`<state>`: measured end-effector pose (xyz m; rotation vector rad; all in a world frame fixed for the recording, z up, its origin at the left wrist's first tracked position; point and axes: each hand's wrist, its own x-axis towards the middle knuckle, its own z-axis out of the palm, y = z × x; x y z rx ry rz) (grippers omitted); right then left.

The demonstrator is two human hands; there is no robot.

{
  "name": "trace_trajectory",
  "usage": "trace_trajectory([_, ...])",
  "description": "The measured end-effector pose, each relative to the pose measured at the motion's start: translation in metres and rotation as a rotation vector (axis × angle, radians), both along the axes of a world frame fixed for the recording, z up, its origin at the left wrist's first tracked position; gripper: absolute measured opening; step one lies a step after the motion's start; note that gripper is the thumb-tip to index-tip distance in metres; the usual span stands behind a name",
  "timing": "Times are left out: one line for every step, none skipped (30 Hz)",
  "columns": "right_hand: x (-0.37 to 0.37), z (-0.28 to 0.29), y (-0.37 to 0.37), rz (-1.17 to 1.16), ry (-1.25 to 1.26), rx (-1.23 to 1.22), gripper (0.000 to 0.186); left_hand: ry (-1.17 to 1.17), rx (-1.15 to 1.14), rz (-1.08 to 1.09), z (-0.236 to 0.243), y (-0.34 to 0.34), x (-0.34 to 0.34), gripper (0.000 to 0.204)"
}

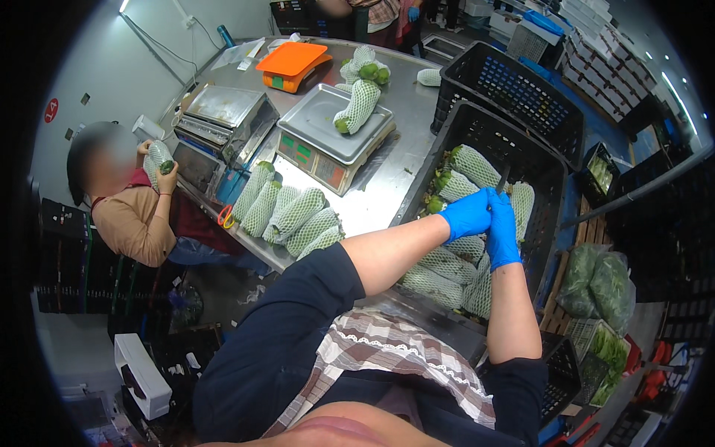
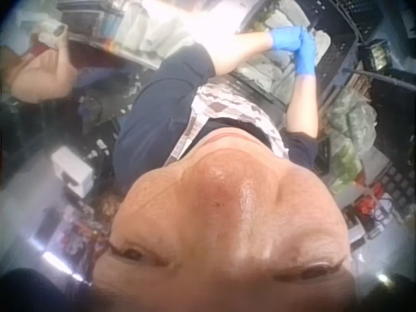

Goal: The person uses a knife to trim the stem end of green fruits wrapped in protective foam nets. The trimmed fruits are placed into a black crate. Another person nearby weighs similar items on a scale.

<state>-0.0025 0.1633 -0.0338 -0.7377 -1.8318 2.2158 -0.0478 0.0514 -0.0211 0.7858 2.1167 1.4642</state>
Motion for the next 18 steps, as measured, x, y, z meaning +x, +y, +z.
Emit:
trace_trajectory([0.000,0.002,-0.001,-0.006,0.003,-0.003,0.024,-0.006,0.010,0.000,-0.001,0.000,0.000,0.042])
trace_trajectory([0.000,0.001,-0.001,-0.003,0.010,0.001,0.024,-0.012,0.005,0.005,-0.002,0.001,-0.001,0.042])
trace_trajectory([0.000,0.000,-0.001,-0.002,0.017,0.004,0.024,-0.017,0.001,0.008,-0.001,0.001,0.000,0.042])
trace_trajectory([0.000,0.001,-0.001,-0.001,0.025,0.008,0.024,-0.022,-0.004,0.011,-0.001,0.001,0.000,0.042])
trace_trajectory([0.001,0.001,-0.002,-0.019,0.021,0.015,0.025,-0.016,-0.005,0.006,0.000,0.001,0.000,0.042])
trace_trajectory([0.001,0.007,-0.006,-0.035,0.017,0.021,0.025,-0.011,-0.007,0.003,0.003,-0.001,0.001,0.042])
trace_trajectory([0.002,0.009,-0.009,-0.051,0.012,0.027,0.025,-0.005,-0.009,0.000,0.004,-0.002,0.001,0.042])
trace_trajectory([0.001,0.009,-0.008,-0.045,0.010,0.030,0.025,-0.007,-0.009,0.000,0.003,-0.001,0.000,0.042])
trace_trajectory([0.001,0.007,-0.007,-0.039,0.007,0.034,0.025,-0.008,-0.007,0.001,0.002,0.000,0.000,0.042])
trace_trajectory([0.001,0.006,-0.006,-0.034,0.005,0.038,0.025,-0.010,-0.006,0.001,0.000,0.000,-0.001,0.042])
trace_trajectory([0.001,0.005,-0.005,-0.033,0.008,0.031,0.025,-0.006,0.000,0.003,-0.001,0.001,-0.001,0.042])
trace_trajectory([0.000,0.003,-0.004,-0.033,0.011,0.024,0.025,-0.002,0.005,0.004,-0.001,0.001,-0.001,0.042])
trace_trajectory([0.000,0.002,-0.003,-0.033,0.014,0.017,0.025,0.001,0.011,0.005,-0.001,0.001,-0.001,0.041])
trace_trajectory([0.000,0.001,-0.002,-0.023,0.016,0.006,0.024,-0.011,0.002,0.004,-0.001,0.001,-0.001,0.041])
trace_trajectory([-0.001,0.000,0.000,-0.014,0.017,-0.004,0.024,-0.024,-0.006,0.003,0.001,0.001,-0.001,0.041])
trace_trajectory([-0.001,-0.001,0.001,-0.005,0.018,-0.015,0.023,-0.037,-0.015,0.002,0.002,0.000,-0.001,0.040])
trace_trajectory([-0.001,-0.002,0.002,-0.002,0.025,-0.017,0.022,-0.023,-0.018,0.004,0.003,0.000,0.000,0.040])
trace_trajectory([-0.001,-0.002,0.002,0.002,0.032,-0.019,0.022,-0.009,-0.020,0.006,0.004,-0.001,0.000,0.040])
